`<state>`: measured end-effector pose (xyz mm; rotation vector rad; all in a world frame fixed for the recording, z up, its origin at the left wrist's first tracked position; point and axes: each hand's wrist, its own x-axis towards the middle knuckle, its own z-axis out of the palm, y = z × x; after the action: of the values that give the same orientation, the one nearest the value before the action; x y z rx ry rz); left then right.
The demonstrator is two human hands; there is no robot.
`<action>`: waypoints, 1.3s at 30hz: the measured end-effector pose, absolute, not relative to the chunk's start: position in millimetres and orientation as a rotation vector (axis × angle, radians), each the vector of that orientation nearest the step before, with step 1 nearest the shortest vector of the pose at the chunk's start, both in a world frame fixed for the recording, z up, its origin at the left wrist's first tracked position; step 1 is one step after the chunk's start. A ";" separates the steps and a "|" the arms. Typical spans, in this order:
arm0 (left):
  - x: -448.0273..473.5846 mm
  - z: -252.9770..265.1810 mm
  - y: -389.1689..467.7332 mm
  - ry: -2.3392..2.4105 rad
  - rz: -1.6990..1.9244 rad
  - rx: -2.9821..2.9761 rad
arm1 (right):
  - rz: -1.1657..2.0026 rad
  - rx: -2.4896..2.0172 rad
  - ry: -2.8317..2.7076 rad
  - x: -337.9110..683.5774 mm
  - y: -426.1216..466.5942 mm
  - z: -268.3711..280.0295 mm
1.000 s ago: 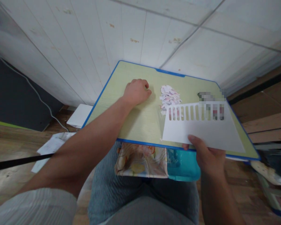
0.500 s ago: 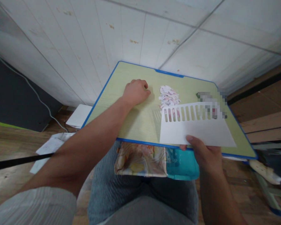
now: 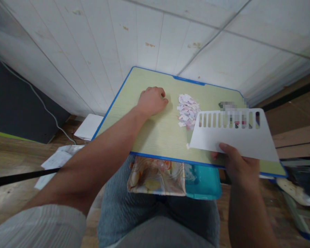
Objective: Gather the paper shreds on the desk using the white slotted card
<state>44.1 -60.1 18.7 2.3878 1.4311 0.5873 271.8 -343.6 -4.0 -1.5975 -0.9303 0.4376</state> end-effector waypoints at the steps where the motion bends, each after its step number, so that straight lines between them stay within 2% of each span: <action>1: 44.2 18.9 -60.2 1.431 0.587 2.388 | 0.452 -1.604 -0.952 271.9 -344.8 -3.7; 15: 43.0 17.5 -59.7 1.421 0.604 2.399 | 0.632 -1.399 -0.781 281.0 -339.2 5.9; 23: 43.2 18.1 -58.3 1.446 0.560 2.406 | 0.688 -1.441 -0.781 277.4 -342.3 5.4; 39: 42.9 17.1 -57.8 1.457 0.569 2.414 | 0.675 -1.371 -0.787 281.2 -340.5 3.3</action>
<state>42.9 -57.8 17.1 2.4138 1.4567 0.5693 281.2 -340.5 3.3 -1.3705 -0.7873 0.6747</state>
